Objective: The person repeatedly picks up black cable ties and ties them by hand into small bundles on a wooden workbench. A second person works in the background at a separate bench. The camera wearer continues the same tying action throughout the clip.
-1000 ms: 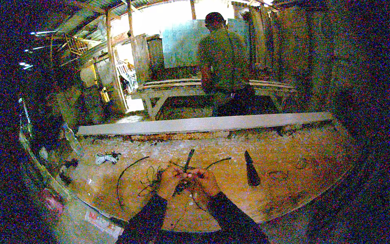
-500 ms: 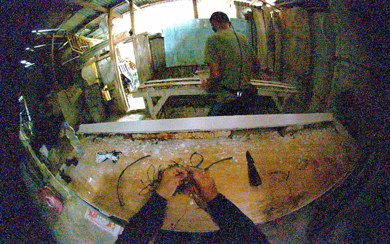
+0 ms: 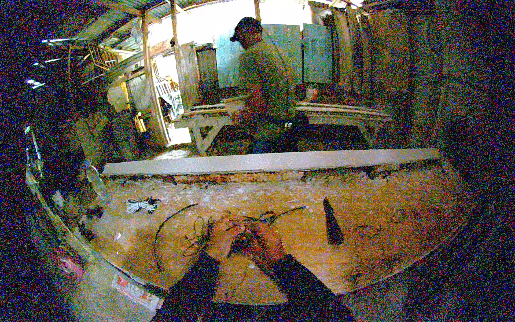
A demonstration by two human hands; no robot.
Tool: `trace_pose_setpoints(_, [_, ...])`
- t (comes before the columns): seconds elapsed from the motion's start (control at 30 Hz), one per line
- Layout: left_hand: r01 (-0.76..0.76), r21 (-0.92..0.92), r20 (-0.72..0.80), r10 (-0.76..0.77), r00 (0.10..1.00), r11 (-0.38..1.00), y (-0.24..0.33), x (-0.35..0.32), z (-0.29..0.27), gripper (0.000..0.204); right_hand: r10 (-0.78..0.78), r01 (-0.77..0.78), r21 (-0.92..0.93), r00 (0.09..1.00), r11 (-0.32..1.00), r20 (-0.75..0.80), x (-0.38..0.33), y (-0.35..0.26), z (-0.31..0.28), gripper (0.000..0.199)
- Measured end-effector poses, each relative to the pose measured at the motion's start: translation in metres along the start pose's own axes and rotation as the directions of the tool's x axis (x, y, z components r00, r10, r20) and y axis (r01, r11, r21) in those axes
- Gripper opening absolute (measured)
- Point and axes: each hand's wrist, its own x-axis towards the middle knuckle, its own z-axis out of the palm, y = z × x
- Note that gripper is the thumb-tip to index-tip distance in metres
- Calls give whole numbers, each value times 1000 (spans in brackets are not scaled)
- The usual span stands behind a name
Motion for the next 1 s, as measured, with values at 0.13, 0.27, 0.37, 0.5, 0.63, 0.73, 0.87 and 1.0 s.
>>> trace_pose_setpoints(0.13, [-127, 154, -54, 137, 989, 980, -11, 2, 4, 24, 86, -83, 69, 995, 994, -41, 0, 10, 10, 8])
trace_pose_setpoints(0.27, [-407, 421, 37, 432, 901, 811, -17, 5, 5, 29, 393, -339, 463, 919, 819, -24, 1, 24, 17, 5])
trace_pose_setpoints(0.37, [-304, 325, 33, 311, 950, 895, -16, 2, 5, 34, 492, -436, 717, 858, 544, 149, 4, 30, 12, 5])
trace_pose_setpoints(0.5, [-274, 350, 12, 288, 958, 896, -12, 0, 8, 38, 541, -534, 828, 753, 170, 374, 5, 31, 9, 5])
trace_pose_setpoints(0.63, [-291, 525, 43, 317, 947, 799, -6, -1, 10, 41, 588, -562, 819, 704, 117, 399, 4, 33, 8, 5])
trace_pose_setpoints(0.73, [-246, 534, 35, 269, 962, 809, -5, -4, 8, 43, 581, -542, 830, 721, 131, 378, 3, 36, 8, 5])
trace_pose_setpoints(0.87, [-402, 738, 140, 460, 877, 542, -10, 1, 4, 46, 565, -471, 755, 809, 456, 163, 1, 33, 10, 7])
trace_pose_setpoints(1.0, [-220, 314, -12, 236, 972, 923, -12, 3, 3, 51, 421, -372, 476, 907, 797, 4, 3, 27, 9, 10])
